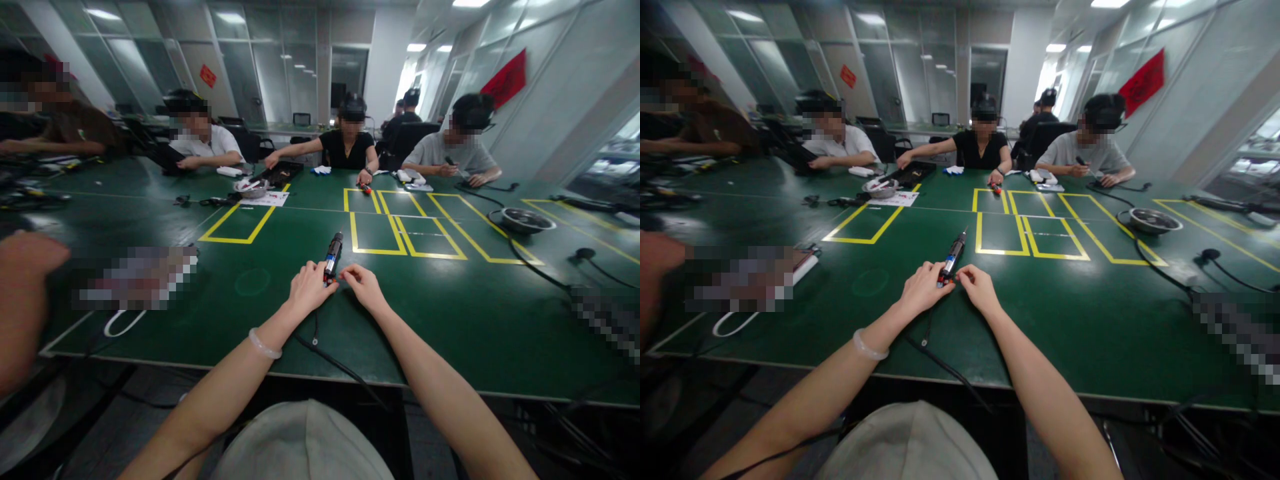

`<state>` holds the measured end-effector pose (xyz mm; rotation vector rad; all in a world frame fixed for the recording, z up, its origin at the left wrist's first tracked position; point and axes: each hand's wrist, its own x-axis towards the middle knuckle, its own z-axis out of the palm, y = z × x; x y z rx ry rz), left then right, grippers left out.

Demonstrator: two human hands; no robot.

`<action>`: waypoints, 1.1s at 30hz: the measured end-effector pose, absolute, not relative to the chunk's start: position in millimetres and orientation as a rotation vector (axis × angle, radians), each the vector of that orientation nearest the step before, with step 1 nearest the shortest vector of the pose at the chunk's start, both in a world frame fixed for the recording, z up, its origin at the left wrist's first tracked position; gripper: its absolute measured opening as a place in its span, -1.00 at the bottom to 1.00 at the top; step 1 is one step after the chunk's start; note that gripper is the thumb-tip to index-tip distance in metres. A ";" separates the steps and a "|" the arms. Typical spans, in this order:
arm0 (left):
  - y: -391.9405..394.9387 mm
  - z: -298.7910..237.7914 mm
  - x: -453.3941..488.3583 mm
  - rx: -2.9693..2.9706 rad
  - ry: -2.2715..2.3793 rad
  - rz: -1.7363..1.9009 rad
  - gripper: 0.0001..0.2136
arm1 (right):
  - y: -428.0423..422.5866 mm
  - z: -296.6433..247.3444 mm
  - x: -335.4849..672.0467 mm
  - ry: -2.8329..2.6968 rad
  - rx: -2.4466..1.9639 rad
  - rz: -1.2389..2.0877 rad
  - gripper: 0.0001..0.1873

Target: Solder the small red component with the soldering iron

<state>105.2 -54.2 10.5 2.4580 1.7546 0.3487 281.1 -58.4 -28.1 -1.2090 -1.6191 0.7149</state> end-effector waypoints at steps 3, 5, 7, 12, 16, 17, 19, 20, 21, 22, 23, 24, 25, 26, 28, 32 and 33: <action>-52.6 12.2 101.9 2.480 1.756 0.322 -0.45 | -57.4 -29.1 284.8 -1.616 -1.217 0.713 -0.80; -51.0 13.0 97.1 2.495 1.755 0.303 -0.44 | -57.4 -29.1 286.7 -1.620 -1.222 0.715 -0.80; -48.7 13.5 90.5 2.513 1.760 0.285 -0.44 | -57.8 -28.5 287.7 -1.629 -1.224 0.722 -0.79; -39.8 15.4 64.8 2.524 1.837 0.223 -0.43 | -59.3 -26.8 287.3 -1.656 -1.228 0.729 -0.80; -28.2 17.9 30.4 2.459 1.941 0.161 -0.41 | -60.4 -26.2 287.1 -1.654 -1.234 0.741 -0.82; -24.6 18.0 19.7 2.438 1.968 0.146 -0.41 | -60.6 -26.4 287.2 -1.652 -1.234 0.743 -0.82; -16.3 17.5 -3.1 2.392 2.026 0.112 -0.39 | -60.7 -27.1 287.2 -1.648 -1.232 0.751 -0.82; -11.8 17.1 -14.9 2.366 2.054 0.092 -0.39 | -60.6 -27.7 287.2 -1.645 -1.229 0.755 -0.83; -7.1 16.7 -26.7 2.338 2.082 0.074 -0.38 | -60.4 -28.4 287.2 -1.642 -1.228 0.758 -0.83; -2.4 16.4 -38.3 2.312 2.109 0.059 -0.38 | -60.0 -29.2 287.2 -1.643 -1.228 0.760 -0.82; 2.5 16.4 -49.5 2.287 2.134 0.048 -0.37 | -59.7 -29.9 287.2 -1.647 -1.230 0.761 -0.82; 7.3 16.6 -60.2 2.263 2.159 0.038 -0.37 | -59.3 -30.5 287.2 -1.654 -1.234 0.761 -0.82; 12.0 17.0 -70.3 2.239 2.186 0.030 -0.38 | -59.0 -30.9 287.1 -1.662 -1.238 0.758 -0.82; 16.7 17.4 -79.7 2.214 2.212 0.020 -0.38 | -58.8 -31.1 287.0 -1.670 -1.241 0.757 -0.82; 25.1 18.4 -96.0 2.176 2.253 0.002 -0.38 | -58.8 -31.1 286.6 -1.682 -1.240 0.760 -0.82; 33.3 18.0 -115.4 2.174 2.310 0.028 -0.39 | -59.6 -30.4 285.8 -1.690 -1.231 0.776 -0.81; 32.6 17.4 -117.0 2.197 2.323 0.057 -0.40 | -59.8 -30.3 285.7 -1.692 -1.229 0.777 -0.81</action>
